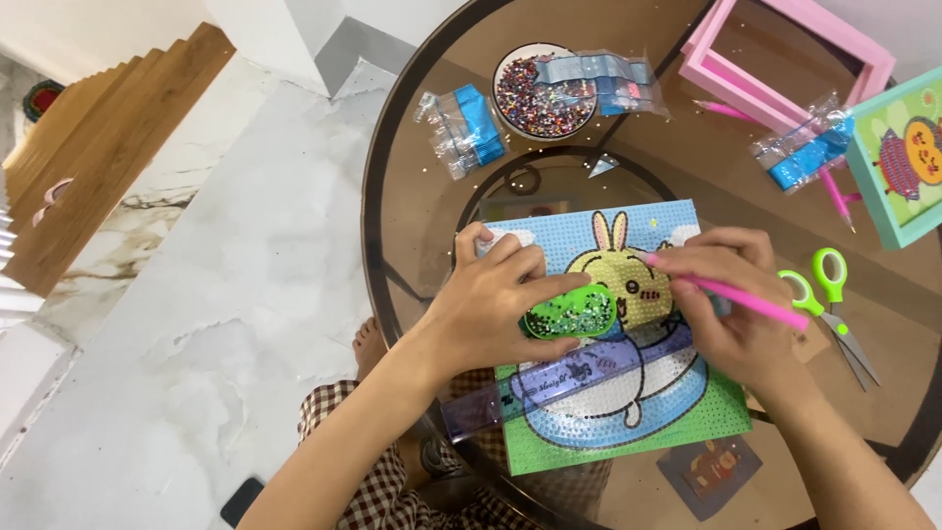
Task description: The person is performing diamond painting, which involves using a pen tool to place small resin gems onto a coded sticky canvas to create a mosaic image.
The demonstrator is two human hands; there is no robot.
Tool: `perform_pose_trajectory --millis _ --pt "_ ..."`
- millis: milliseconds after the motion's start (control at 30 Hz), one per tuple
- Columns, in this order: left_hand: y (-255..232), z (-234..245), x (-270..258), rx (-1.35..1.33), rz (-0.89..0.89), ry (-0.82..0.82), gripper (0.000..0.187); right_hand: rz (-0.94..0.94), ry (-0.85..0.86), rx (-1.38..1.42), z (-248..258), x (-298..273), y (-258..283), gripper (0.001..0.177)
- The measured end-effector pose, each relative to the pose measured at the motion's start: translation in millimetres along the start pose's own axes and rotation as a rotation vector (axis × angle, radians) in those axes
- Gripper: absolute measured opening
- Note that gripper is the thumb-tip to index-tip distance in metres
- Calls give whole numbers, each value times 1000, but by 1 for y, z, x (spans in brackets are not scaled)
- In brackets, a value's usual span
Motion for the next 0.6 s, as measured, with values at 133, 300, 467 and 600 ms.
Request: perform_pose_trajectory --millis 133,300,467,600 --pt "0 0 0 14 11 26 52 -41 -3 -69 -1 7 -16 16" --pt "2 -1 -1 35 9 49 53 -12 45 -88 -5 11 -20 13" --pt "2 -1 0 75 4 66 53 -15 61 -104 -5 12 -19 12" --pt "2 -1 0 100 -6 58 52 -10 67 -112 -6 11 -21 12"
Point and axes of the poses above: each hand's wrist, its own x-axis towards the middle knuckle, its own z-axis out of the back of the hand, y = z × x, the point moved 2 cm from there along x, towards the middle knuckle, and after that the axes turned 15 degrees about -z, right-handed, at the moved point
